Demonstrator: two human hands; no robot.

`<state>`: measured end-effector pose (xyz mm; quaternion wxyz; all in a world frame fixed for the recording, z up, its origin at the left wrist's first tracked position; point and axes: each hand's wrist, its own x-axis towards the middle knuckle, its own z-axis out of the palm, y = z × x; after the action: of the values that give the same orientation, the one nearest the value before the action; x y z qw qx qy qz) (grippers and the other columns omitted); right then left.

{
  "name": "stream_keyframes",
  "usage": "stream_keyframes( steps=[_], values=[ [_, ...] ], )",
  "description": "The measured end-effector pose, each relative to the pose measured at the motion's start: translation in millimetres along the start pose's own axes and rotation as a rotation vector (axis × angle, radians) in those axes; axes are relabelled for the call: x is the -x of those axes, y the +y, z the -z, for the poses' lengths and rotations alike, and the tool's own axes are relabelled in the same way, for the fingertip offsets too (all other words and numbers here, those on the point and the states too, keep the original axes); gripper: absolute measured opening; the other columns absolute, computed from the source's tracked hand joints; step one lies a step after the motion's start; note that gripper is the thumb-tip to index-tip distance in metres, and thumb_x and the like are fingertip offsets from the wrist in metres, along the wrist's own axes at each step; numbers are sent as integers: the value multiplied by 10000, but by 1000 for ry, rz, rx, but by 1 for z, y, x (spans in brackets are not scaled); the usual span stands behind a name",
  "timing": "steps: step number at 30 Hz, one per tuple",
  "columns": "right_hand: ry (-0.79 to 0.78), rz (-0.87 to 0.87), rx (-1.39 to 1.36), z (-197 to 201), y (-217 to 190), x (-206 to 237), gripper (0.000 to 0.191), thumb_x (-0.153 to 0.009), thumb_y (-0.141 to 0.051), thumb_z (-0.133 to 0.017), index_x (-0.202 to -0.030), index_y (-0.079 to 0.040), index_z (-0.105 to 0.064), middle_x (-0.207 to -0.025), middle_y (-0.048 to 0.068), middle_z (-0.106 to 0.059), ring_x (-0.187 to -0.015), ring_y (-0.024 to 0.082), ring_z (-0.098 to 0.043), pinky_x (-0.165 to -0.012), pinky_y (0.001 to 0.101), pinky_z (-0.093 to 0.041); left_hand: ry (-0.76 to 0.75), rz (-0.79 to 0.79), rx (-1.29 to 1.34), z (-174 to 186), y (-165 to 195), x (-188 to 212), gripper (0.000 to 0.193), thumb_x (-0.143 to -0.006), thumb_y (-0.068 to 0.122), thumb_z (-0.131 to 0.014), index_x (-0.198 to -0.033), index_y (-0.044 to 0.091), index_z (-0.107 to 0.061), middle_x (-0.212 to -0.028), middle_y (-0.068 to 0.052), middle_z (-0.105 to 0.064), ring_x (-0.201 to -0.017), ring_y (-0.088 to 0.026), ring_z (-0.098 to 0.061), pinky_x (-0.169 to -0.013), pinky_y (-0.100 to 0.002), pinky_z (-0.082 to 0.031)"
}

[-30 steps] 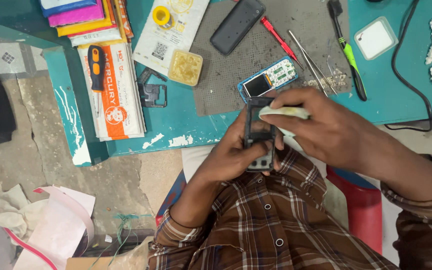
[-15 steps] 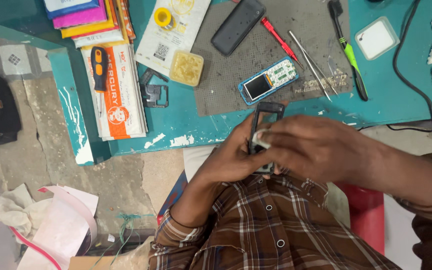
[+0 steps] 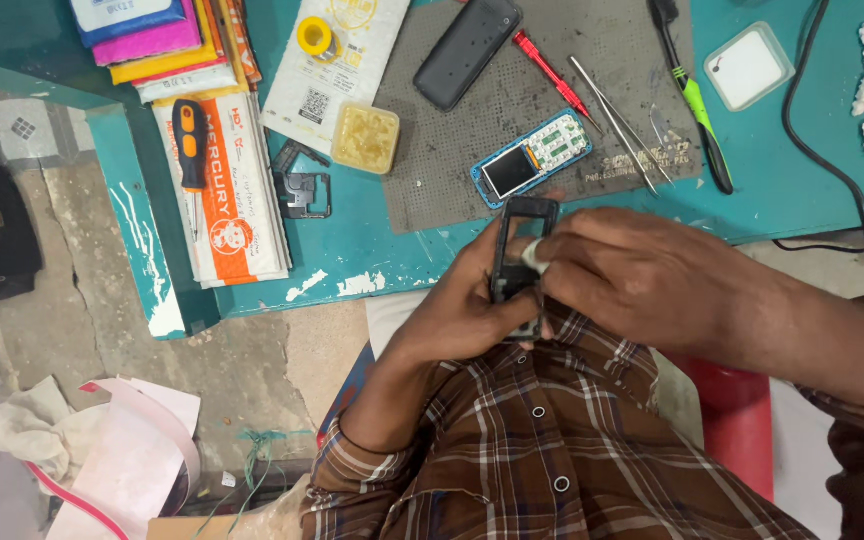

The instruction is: The person cleans the screen and keypad of a disassembled blue mobile phone with a cloth, then wipes the phone's frame. They reassemble the phone by placing the keypad and frame back onto the body and use a red screwdriver to tighten screws on the back cover.

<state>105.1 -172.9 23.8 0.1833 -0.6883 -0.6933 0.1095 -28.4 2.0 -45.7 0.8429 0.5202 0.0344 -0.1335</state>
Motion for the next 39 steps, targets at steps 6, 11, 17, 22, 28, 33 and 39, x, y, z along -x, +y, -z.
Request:
stream_keyframes(
  steps=[6, 11, 17, 22, 28, 33, 39],
  values=[
    [135, -111, -282, -13, 14, -6, 186, -850, 19, -717, -988, 41, -596, -1045, 203, -710, -996, 317, -698, -795, 371, -609, 8, 97, 12, 0, -3, -3, 832, -917, -167, -560, -1624, 110, -221, -1153, -183, -634, -836, -212, -750, -638, -297, -640],
    [218, 3, -115, -20, 21, 1, 174, -819, 39, -680, -914, 17, -537, -1046, 195, -706, -1000, 359, -716, -838, 427, -626, 18, 133, -55, 3, -7, -3, 900, -923, -143, -569, -1660, 125, -129, -1132, -185, -660, -857, -262, -751, -628, -313, -650],
    [193, -3, -177, -39, 35, 7, 50, -928, 79, -584, -938, 35, -562, -1085, 235, -710, -938, 320, -712, -719, 319, -645, 32, 286, -26, 2, -10, -6, 680, -938, -132, -587, -1545, -4, -308, -1287, -284, -624, -944, -292, -764, -684, -334, -672],
    [160, 146, -151, -39, 25, 14, 135, -849, -44, -699, -928, 9, -603, -1073, 193, -723, -1066, 313, -673, -791, 387, -614, -28, -3, -82, 4, -6, -3, 869, -864, -192, -589, -1619, 52, -237, -1418, -164, -544, -951, -230, -736, -720, -310, -667],
    [64, 119, -142, -31, 23, 21, 203, -745, -57, -745, -898, -5, -621, -1072, 147, -741, -1132, 299, -666, -831, 387, -608, -55, 1, 35, 10, -2, 0, 913, -855, -223, -531, -1661, 77, -224, -1392, -181, -582, -907, -219, -730, -719, -307, -629],
    [147, 154, -110, -33, 31, 3, 140, -883, -13, -729, -956, -1, -610, -1153, 204, -721, -1065, 309, -703, -835, 316, -612, -73, 25, -65, 7, -10, -5, 898, -905, -189, -603, -1655, 109, -209, -1345, -184, -578, -957, -234, -728, -736, -327, -660],
    [-311, -628, -669, -30, 15, -4, 138, -999, -162, -678, -1123, -112, -643, -1062, 88, -736, -1002, 231, -702, -854, 318, -611, -100, 60, -94, 14, -17, -8, 876, -908, -143, -594, -1630, 117, -172, -1070, -147, -677, -808, -229, -767, -650, -330, -644]
  ],
)
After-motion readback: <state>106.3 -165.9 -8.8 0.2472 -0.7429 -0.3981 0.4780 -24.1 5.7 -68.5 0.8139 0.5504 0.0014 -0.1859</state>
